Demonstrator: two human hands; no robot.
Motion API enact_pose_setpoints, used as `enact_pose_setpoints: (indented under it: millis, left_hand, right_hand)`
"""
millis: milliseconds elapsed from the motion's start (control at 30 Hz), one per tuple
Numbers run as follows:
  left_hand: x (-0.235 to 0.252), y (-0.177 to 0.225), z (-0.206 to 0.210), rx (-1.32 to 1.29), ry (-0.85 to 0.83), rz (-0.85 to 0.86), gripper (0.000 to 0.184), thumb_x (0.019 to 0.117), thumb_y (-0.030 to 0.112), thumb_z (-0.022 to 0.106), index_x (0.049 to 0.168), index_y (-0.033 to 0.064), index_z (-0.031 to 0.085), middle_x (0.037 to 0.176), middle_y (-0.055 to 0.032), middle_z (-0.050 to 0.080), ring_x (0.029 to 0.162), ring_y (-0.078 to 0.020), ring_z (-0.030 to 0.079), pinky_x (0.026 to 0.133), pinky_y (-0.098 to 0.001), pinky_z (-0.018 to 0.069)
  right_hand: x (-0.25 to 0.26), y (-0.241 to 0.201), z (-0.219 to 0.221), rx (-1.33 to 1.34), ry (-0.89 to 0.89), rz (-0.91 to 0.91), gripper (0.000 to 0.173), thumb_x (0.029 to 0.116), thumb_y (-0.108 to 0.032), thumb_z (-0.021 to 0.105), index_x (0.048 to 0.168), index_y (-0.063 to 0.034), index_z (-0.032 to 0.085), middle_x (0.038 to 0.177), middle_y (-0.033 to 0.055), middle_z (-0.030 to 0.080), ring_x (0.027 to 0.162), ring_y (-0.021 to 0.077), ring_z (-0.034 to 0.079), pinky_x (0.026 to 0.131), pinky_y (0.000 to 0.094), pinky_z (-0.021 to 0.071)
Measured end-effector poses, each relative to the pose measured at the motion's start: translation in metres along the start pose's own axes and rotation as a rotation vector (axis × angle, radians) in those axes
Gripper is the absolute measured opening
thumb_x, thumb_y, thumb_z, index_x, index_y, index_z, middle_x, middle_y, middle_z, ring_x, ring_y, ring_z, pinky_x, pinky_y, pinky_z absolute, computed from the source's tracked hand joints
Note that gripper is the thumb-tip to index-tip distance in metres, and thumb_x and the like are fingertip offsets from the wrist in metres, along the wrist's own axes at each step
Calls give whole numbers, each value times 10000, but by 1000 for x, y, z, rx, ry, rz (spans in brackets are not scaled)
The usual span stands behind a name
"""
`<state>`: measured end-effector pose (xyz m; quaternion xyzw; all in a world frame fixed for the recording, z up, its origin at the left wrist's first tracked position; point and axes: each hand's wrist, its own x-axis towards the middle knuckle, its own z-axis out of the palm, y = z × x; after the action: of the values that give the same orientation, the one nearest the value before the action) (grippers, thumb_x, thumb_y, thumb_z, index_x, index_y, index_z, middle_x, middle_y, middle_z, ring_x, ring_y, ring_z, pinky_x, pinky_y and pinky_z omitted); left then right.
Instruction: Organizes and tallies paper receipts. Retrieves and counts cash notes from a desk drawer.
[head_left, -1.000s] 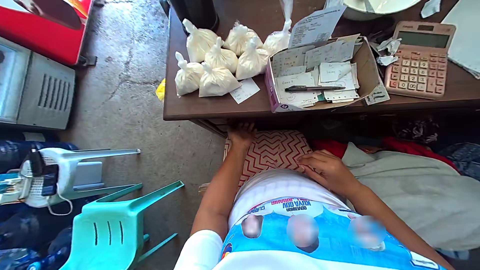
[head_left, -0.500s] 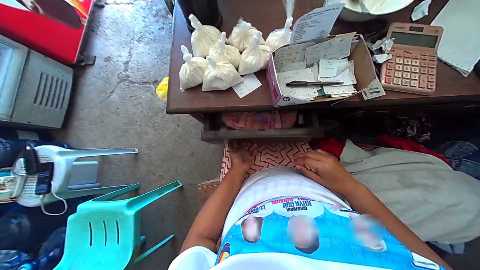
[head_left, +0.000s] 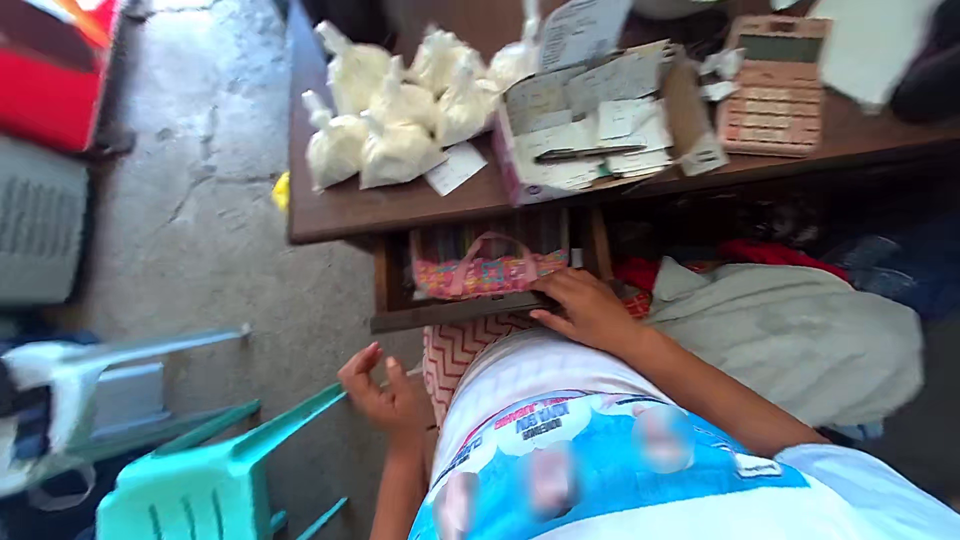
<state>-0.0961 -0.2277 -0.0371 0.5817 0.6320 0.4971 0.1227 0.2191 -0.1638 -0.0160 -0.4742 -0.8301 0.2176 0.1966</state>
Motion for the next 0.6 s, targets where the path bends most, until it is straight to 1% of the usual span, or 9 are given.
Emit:
enact_pose_setpoints:
  millis: [67,133,200,233,300,400,467,533,600]
  left_hand:
    - [25,9,8,148,-139,235,374,1012,236,548,1209,-73,625,1162,-256,620,1161,-303,578,1044,-402,447]
    - [43,11,19,241,-373,286,473,1014,360,564,1265,-28,664,1213,-268,660,1195,-415,608,1104,-588,399]
    - [50,9,31,327,-508,278,537,1020,459,521,1212,-8,701,1131,-229,709,1121,-426,657,1117,-676,333]
    - [49,11,34,363,-529,264,559,1019,486,497,1163,-8,716,1084,-224,710,1085,-431,660,1110,-683,328]
    - [45,19,35,391,-526,230,579,1024,497,452,1073,-5,737,1014,-221,703,1026,-436,660,1050,-662,390]
    - [35,26,26,352,-500,171,563,1045,439,419,952,-2,756,905,-185,704,921,-394,665,911,-616,456]
    - [36,26,16,319,-531,106,485,1040,357,464,935,-14,758,857,-172,711,866,-357,681,856,-590,484]
    - [50,23,12,300,-619,41,333,1018,262,556,986,-6,751,836,-152,724,794,-306,703,775,-554,545]
    - [72,19,15,315,-722,88,193,974,156,664,1054,-2,741,903,-152,736,812,-293,717,764,-533,581]
  right_hand:
    - [-2,-1,-3,-28,-118,98,412,990,-344,650,1310,-85,661,1211,138,703,1172,331,648,999,552,495]
    - [-2,-2,-5,-51,-204,144,423,1000,-307,645,1369,-101,619,1248,137,689,1211,328,627,1048,545,457]
    - [-2,-4,-6,-44,-222,172,416,1006,-291,635,1368,-88,606,1235,151,677,1211,337,612,1069,539,429]
    - [-3,-6,-6,-27,-220,184,407,1008,-281,630,1359,-77,607,1230,160,673,1209,344,609,1074,540,421]
    - [-7,-12,-9,23,-228,226,389,1022,-287,603,1335,-55,625,1243,172,674,1220,347,606,1082,536,411]
    - [-15,-16,-14,111,-275,258,453,1018,-401,601,1274,-32,658,1238,180,691,1221,353,616,1064,548,418]
    - [-20,-15,-16,178,-278,260,524,1014,-499,574,1213,-27,686,1168,177,714,1169,343,644,1054,543,427]
    - [-22,-12,-16,206,-257,256,561,1020,-546,531,1186,-39,703,1123,165,728,1131,329,662,1039,535,439]
    - [-20,-10,-16,205,-261,230,553,1035,-538,504,1193,-48,704,1132,156,729,1133,327,662,1026,538,448]
